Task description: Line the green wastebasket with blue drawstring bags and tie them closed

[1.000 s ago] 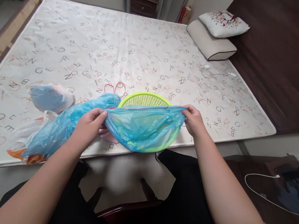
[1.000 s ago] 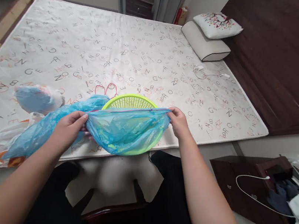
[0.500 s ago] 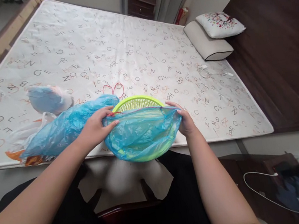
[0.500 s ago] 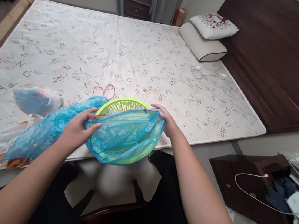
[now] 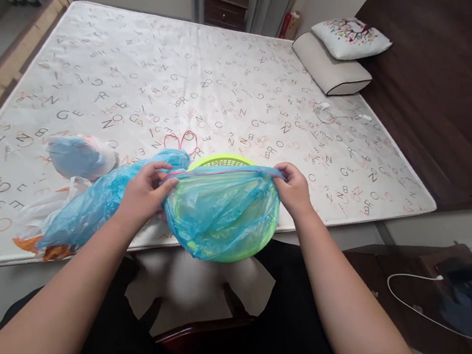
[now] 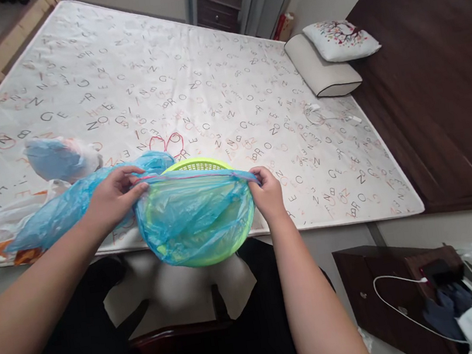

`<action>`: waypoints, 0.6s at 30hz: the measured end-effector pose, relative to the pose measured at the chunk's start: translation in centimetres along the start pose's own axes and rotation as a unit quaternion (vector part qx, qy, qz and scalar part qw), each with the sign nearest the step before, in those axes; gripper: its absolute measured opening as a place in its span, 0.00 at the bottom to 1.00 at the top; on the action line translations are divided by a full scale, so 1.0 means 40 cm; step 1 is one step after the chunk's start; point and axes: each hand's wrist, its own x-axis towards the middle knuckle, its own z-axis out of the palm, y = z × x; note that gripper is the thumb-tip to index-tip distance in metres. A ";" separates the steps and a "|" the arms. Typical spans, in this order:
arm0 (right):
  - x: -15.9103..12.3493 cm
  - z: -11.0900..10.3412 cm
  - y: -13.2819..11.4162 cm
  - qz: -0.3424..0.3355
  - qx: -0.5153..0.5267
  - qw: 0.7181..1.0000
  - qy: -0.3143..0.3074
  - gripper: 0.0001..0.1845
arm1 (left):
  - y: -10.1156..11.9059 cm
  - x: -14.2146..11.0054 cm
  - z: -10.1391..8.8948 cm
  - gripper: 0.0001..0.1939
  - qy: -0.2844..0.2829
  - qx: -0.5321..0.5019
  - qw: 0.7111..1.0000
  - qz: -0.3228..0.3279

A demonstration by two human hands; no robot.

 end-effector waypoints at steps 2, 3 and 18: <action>0.000 0.001 0.001 0.010 0.021 1.000 0.013 0.11 | -0.006 0.005 -0.003 0.30 -0.058 0.071 0.995 0.046; 0.000 0.002 0.001 0.011 0.030 0.999 0.012 0.11 | -0.010 0.008 -0.003 0.30 -0.074 0.111 0.989 0.070; 0.002 0.012 0.008 0.021 0.162 0.982 -0.097 0.14 | -0.035 0.050 0.021 0.20 0.017 0.091 0.995 -0.026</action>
